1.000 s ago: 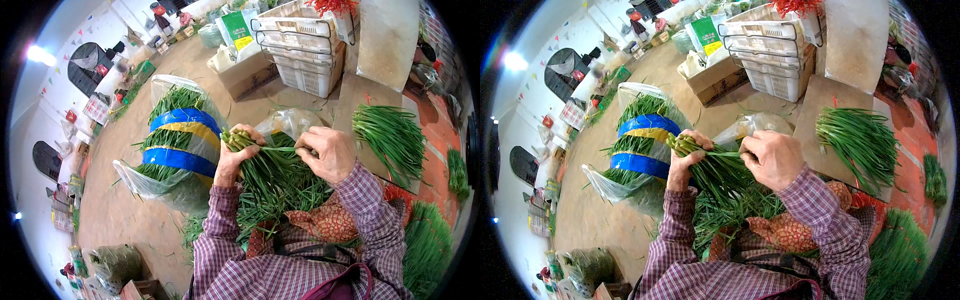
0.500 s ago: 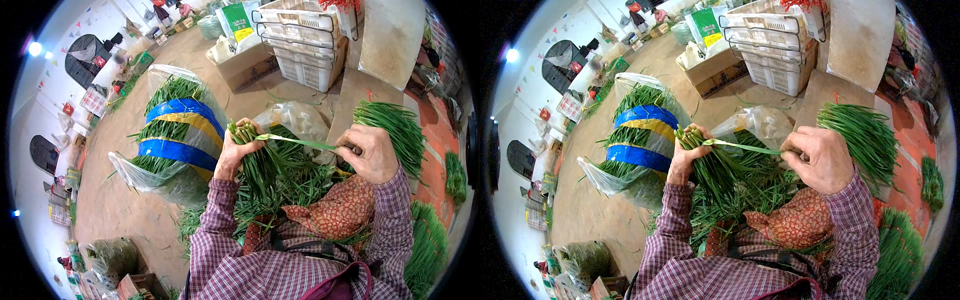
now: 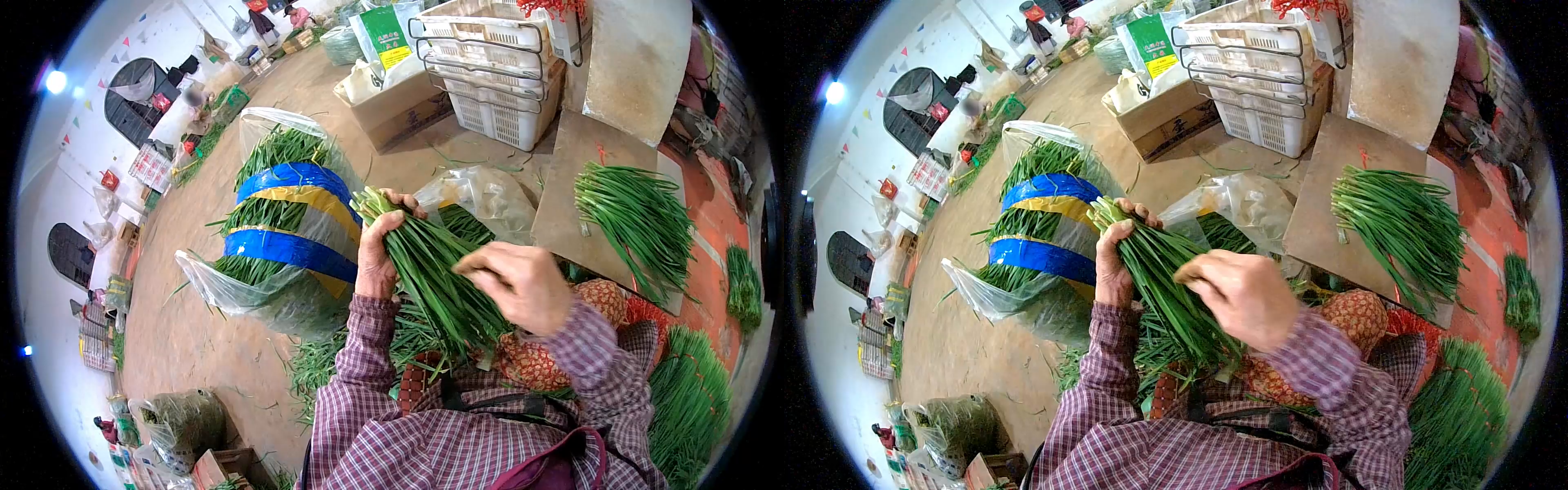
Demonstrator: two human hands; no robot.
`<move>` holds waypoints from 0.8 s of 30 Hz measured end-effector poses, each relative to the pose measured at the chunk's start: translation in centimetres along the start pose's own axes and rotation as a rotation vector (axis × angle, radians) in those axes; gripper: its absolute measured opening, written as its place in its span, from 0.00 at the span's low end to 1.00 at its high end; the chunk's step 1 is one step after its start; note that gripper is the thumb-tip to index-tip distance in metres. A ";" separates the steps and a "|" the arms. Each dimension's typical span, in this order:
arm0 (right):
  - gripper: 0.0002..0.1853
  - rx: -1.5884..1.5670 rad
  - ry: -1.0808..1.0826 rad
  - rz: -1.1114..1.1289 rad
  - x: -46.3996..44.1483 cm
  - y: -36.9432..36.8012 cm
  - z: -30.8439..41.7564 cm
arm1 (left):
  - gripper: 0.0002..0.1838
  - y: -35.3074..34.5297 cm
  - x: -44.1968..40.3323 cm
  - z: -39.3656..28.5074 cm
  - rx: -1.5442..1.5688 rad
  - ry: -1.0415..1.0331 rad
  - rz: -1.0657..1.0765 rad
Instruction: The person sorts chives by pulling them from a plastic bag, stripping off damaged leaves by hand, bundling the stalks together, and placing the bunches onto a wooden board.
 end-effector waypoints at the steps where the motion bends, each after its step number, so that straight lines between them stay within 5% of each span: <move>1: 0.06 -0.029 0.013 -0.029 -0.5 -1.0 -0.2 | 0.15 -0.1 0.1 0.4 0.036 0.009 0.014; 13: 0.15 0.108 0.011 -0.246 -0.6 -2.4 -1.0 | 0.14 -0.8 0.7 2.3 0.236 0.013 0.084; 19: 0.19 0.197 0.039 -0.165 -0.5 -2.7 -0.9 | 0.14 -1.3 0.9 2.4 0.263 0.021 0.090; 24: 0.11 0.140 -0.002 -0.166 -0.7 -2.5 -1.6 | 0.14 -2.0 1.7 2.6 0.310 0.053 0.033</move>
Point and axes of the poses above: each hand's wrist, its own x-axis away from the middle knuckle, its own y-axis out of the back of the hand, z = x × y, the point moved 4 cm from there along -x, towards the middle knuckle, and after that the axes turned 13 degrees about -y, right-handed, at the moved point
